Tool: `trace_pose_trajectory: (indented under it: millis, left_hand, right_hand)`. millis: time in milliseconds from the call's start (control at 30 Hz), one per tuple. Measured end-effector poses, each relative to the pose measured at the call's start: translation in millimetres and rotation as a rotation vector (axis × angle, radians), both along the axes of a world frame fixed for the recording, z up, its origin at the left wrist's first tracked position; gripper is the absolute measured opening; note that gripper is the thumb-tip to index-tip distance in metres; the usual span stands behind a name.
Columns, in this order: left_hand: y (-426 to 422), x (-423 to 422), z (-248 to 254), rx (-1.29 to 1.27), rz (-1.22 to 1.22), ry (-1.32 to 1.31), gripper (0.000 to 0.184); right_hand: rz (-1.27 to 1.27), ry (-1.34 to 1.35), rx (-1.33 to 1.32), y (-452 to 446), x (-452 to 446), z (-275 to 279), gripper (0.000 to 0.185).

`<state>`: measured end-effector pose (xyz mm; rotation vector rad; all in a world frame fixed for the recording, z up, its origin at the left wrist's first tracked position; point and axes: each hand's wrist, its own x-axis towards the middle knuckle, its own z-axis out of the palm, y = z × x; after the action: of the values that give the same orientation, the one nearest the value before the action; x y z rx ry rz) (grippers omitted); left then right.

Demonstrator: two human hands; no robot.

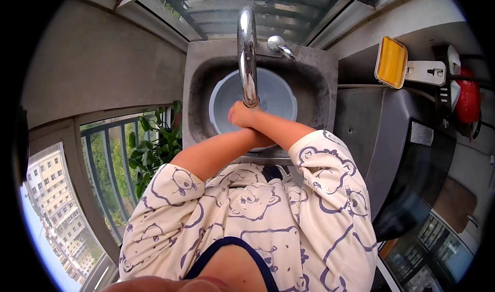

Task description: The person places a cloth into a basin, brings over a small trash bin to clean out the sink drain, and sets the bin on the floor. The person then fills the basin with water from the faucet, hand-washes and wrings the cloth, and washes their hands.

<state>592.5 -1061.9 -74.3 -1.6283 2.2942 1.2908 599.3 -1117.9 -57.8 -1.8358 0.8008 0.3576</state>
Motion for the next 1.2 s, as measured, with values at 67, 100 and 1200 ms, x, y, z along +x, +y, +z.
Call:
trace_pose_trajectory:
  millis: [67, 100, 1200]
  left_hand:
    - [-2.0, -5.9, -3.7, -0.034, 0.015, -0.056, 0.031]
    - [-1.6, -7.5, -4.4, -0.044, 0.013, -0.071, 0.031]
    - [90.4, 115.1, 64.7, 0.784, 0.504, 1.551, 0.038]
  right_hand:
    - [-0.035, 0.021, -0.127, 7.4, -2.3, -31.4, 0.014]
    - [-0.063, 0.025, -0.187, 7.8, -2.9, -44.9, 0.015]
    - [-1.546, -1.074, -0.193, 180.3, -58.2, 83.5, 0.026]
